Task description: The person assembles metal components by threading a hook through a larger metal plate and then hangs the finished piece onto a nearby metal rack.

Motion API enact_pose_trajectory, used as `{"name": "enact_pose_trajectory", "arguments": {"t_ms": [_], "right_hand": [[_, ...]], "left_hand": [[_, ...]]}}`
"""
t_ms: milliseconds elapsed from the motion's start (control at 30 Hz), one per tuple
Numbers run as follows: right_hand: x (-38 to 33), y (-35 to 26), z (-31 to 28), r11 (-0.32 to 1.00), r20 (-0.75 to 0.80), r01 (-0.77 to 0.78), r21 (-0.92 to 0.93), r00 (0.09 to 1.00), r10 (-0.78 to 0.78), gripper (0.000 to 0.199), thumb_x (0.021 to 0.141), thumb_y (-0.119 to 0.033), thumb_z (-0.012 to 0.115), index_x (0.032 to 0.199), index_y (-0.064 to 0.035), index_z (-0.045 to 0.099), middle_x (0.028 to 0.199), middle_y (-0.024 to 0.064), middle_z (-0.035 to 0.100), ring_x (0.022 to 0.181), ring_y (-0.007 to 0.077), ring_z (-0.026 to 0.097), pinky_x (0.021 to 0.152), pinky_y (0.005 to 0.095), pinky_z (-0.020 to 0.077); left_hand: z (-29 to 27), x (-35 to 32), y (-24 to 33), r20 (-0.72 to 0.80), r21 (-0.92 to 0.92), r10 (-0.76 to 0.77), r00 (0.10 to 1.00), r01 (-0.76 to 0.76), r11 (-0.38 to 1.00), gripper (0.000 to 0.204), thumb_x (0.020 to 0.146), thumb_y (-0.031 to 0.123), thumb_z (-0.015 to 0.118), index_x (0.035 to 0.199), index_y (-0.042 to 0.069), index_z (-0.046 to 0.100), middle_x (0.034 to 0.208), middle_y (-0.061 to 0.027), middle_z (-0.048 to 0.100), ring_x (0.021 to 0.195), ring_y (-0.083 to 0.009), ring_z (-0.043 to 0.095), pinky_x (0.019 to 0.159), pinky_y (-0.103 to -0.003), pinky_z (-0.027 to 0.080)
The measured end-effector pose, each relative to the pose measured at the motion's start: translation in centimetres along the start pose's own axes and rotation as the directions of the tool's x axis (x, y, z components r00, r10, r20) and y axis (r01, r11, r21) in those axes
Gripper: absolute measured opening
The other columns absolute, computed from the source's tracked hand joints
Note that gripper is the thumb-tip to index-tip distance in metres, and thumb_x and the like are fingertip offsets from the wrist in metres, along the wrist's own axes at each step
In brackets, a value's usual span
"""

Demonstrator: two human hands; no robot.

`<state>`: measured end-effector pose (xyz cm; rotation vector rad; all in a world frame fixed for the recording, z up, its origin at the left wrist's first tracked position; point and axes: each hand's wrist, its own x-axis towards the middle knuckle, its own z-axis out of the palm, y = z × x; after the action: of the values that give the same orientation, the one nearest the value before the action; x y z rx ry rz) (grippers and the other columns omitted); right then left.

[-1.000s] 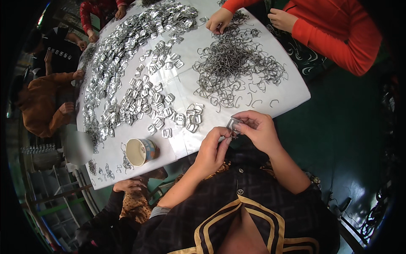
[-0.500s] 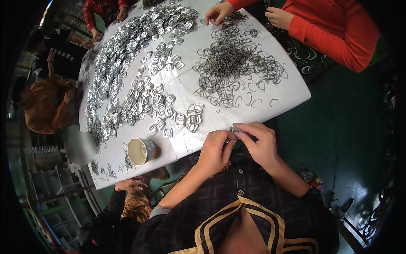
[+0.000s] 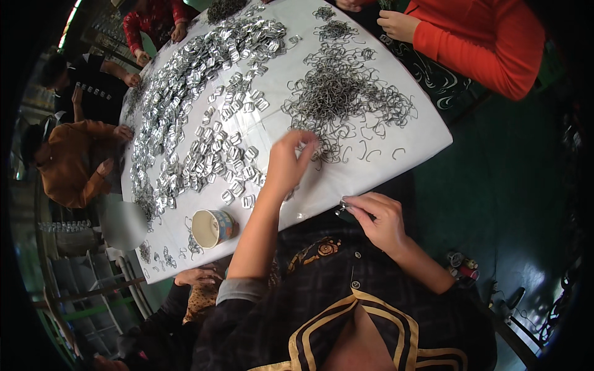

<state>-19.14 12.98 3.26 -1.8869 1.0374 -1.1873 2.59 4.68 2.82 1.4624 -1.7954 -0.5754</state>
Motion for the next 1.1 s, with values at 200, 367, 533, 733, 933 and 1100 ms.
{"name": "enact_pose_trajectory", "arguments": {"t_ms": [200, 367, 533, 733, 933, 1100], "right_hand": [[-0.5, 0.0, 0.2, 0.999, 0.034, 0.031, -0.008, 0.999, -0.031, 0.015, 0.078, -0.003, 0.071, 0.093, -0.0044, 0.07, 0.08, 0.0092, 0.067, 0.068, 0.0251, 0.063, 0.062, 0.0334, 0.0506], [-1.2, 0.5, -0.1, 1.0, 0.036, 0.021, -0.018, 0.999, -0.021, 0.014, 0.078, -0.004, 0.07, 0.092, -0.0048, 0.07, 0.078, 0.0085, 0.066, 0.067, 0.0254, 0.063, 0.062, 0.0339, 0.0501], [-1.5, 0.9, 0.0, 1.0, 0.046, 0.008, 0.001, 0.999, -0.008, 0.014, 0.078, -0.004, 0.07, 0.092, -0.0046, 0.07, 0.077, 0.0084, 0.066, 0.068, 0.0255, 0.063, 0.062, 0.0338, 0.0504], [-1.0, 0.7, 0.0, 1.0, 0.033, 0.007, 0.016, 0.999, -0.007, 0.014, 0.078, -0.004, 0.07, 0.092, -0.0046, 0.07, 0.079, 0.0084, 0.067, 0.069, 0.0256, 0.064, 0.063, 0.034, 0.0508], [-0.8, 0.5, 0.2, 0.999, 0.057, 0.005, 0.034, 0.998, -0.007, 0.014, 0.078, -0.004, 0.07, 0.092, -0.0048, 0.07, 0.08, 0.0088, 0.067, 0.07, 0.0264, 0.064, 0.063, 0.0345, 0.0508], [-1.2, 0.7, 0.4, 1.0, 0.054, 0.007, 0.016, 0.998, -0.008, 0.014, 0.078, -0.004, 0.07, 0.092, -0.0052, 0.07, 0.079, 0.008, 0.066, 0.068, 0.0258, 0.062, 0.062, 0.0339, 0.0502]], "left_hand": [[4.5, 8.5, -2.9, -0.043, 0.367, 0.077, 0.996, -0.056, 0.929, 0.063, 0.069, 0.019, 0.075, 0.126, 0.008, 0.052, 0.121, -0.0204, 0.055, 0.11, -0.0371, 0.053, 0.09, -0.044, 0.046], [2.9, 10.5, -2.6, 0.102, 0.151, -0.153, 0.983, 0.137, 0.979, 0.044, 0.062, 0.016, 0.076, 0.099, 0.007, 0.054, 0.092, -0.0131, 0.061, 0.081, -0.0274, 0.06, 0.073, -0.037, 0.049], [-0.9, 11.8, -0.7, -0.047, -0.244, -0.212, 0.976, 0.195, 0.95, 0.032, 0.063, 0.005, 0.073, 0.09, 0.004, 0.056, 0.082, -0.004, 0.055, 0.067, -0.0138, 0.05, 0.06, -0.028, 0.044], [-4.7, 13.4, 3.4, -0.26, -0.363, -0.231, 0.938, 0.126, 0.923, 0.031, 0.065, -0.001, 0.07, 0.093, 0.002, 0.058, 0.085, -0.0037, 0.057, 0.064, -0.0103, 0.05, 0.055, -0.025, 0.042], [-3.5, 14.7, 0.7, -0.223, -0.103, -0.249, 0.943, 0.231, 0.967, 0.033, 0.068, 0.013, 0.071, 0.096, -0.001, 0.062, 0.074, -0.0095, 0.063, 0.063, -0.0165, 0.059, 0.059, -0.03, 0.048], [-3.1, 16.3, 0.2, -0.352, -0.131, -0.184, 0.918, 0.146, 0.98, 0.031, 0.07, 0.017, 0.073, 0.094, -0.001, 0.062, 0.073, -0.0105, 0.064, 0.062, -0.0186, 0.061, 0.06, -0.032, 0.049]]}}
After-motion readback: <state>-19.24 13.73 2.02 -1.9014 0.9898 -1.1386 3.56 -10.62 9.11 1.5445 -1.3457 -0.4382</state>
